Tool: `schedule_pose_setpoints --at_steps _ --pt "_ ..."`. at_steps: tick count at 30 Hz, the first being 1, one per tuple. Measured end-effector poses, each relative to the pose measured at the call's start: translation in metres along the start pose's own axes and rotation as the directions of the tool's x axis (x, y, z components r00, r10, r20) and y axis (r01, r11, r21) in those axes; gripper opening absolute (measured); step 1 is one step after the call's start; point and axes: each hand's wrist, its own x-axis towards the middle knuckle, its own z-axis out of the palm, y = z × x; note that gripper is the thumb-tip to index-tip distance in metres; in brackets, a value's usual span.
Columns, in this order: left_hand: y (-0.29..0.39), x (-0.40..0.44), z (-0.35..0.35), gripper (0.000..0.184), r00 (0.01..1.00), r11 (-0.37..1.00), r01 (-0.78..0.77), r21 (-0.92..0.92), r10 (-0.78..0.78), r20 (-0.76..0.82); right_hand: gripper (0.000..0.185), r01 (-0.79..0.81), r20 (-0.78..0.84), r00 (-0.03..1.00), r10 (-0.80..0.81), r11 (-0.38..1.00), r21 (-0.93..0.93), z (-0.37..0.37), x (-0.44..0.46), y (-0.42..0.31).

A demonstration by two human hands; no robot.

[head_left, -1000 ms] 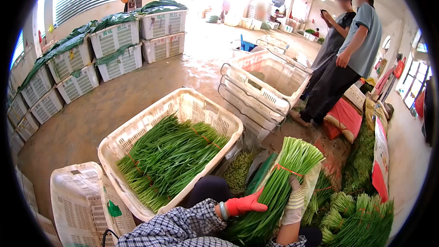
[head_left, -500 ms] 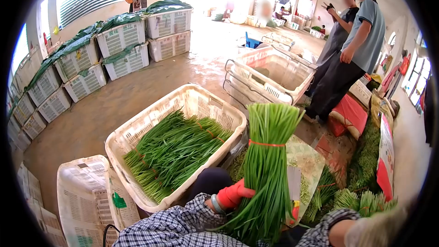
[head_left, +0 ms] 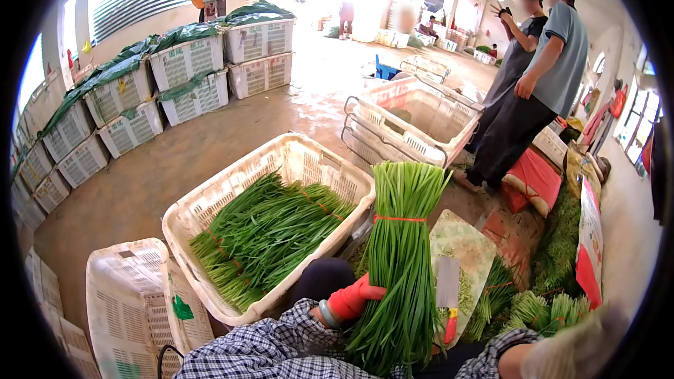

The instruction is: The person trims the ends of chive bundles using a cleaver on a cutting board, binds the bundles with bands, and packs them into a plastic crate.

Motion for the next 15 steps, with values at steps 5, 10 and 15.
schedule_pose_setpoints --at_steps 5,10,15 --pt "-0.002 0.005 0.0 0.051 0.997 0.996 -0.075 0.039 0.074 0.026 0.055 -0.375 -0.066 0.926 0.372 0.927 -0.032 0.055 -0.019 0.041" --pt "-0.008 0.008 -0.006 0.051 0.992 0.99 -0.109 0.088 0.103 0.076 0.059 -0.636 0.115 0.769 0.628 0.769 0.054 0.076 -0.061 0.079" --pt "-0.017 0.012 -0.011 0.052 0.981 0.968 -0.165 0.19 0.141 0.137 0.056 -0.625 0.093 0.781 0.618 0.777 0.08 0.08 -0.069 0.081"
